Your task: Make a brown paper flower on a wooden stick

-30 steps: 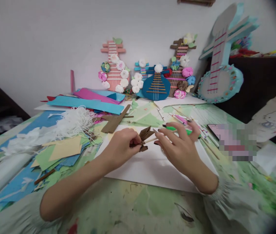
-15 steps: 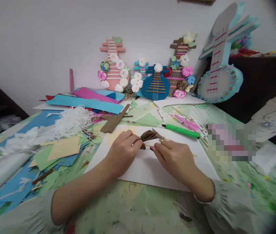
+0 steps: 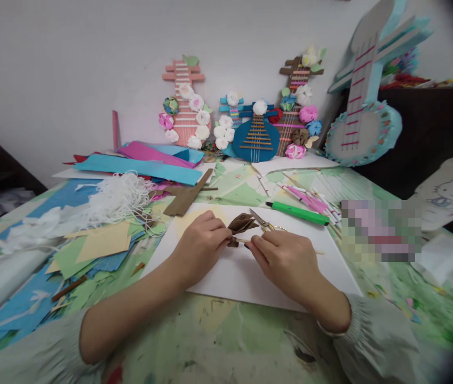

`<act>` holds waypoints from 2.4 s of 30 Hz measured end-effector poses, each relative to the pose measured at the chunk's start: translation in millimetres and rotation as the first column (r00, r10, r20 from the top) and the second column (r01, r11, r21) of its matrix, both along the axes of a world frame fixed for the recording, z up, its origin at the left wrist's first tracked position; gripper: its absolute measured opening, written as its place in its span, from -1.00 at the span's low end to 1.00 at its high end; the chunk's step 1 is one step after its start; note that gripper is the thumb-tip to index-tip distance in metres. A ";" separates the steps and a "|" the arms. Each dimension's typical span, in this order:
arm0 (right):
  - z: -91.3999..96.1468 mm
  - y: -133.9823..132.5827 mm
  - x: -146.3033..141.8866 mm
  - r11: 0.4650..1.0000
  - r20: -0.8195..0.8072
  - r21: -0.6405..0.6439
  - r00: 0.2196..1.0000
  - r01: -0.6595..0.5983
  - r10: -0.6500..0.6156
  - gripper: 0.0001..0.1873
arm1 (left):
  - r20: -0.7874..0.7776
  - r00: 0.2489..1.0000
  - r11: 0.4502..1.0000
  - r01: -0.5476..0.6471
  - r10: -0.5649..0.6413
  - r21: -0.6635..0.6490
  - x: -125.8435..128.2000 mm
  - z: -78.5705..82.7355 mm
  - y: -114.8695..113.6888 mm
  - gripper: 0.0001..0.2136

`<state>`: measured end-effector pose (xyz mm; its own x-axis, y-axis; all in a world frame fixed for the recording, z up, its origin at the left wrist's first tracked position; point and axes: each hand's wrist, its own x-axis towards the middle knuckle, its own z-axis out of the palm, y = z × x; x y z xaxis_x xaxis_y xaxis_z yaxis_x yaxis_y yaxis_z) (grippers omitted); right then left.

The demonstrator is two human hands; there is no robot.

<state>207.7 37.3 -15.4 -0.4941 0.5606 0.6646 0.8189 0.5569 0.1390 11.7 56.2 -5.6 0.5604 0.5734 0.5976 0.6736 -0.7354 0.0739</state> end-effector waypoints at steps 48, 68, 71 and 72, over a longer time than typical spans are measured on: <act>2.7 0.0 0.4 0.999 -0.036 0.037 0.999 0.000 0.001 -0.69 | -0.048 0.999 0.993 -0.016 0.010 -0.120 0.3 5.4 -0.7 -0.91; 3.5 0.8 0.5 0.998 -0.034 0.047 0.999 -0.029 0.031 -0.70 | 0.059 0.996 0.975 -0.059 0.073 -0.212 4.0 4.9 -2.5 -0.88; 4.7 0.6 0.8 0.998 -0.025 0.035 0.998 -0.049 0.050 -0.72 | 0.067 0.995 0.979 -0.058 0.073 -0.198 4.3 3.5 -2.1 -0.86; 4.9 0.6 0.8 0.998 -0.024 0.030 0.998 -0.054 0.055 -0.73 | 0.069 0.995 0.979 -0.056 0.071 -0.197 4.3 3.0 -1.9 -0.86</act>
<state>208.5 38.0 -10.5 -0.5063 0.5132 0.6930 0.7908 0.5968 0.1359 16.0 54.3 -2.6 0.4767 0.7155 0.5107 0.7053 -0.6581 0.2637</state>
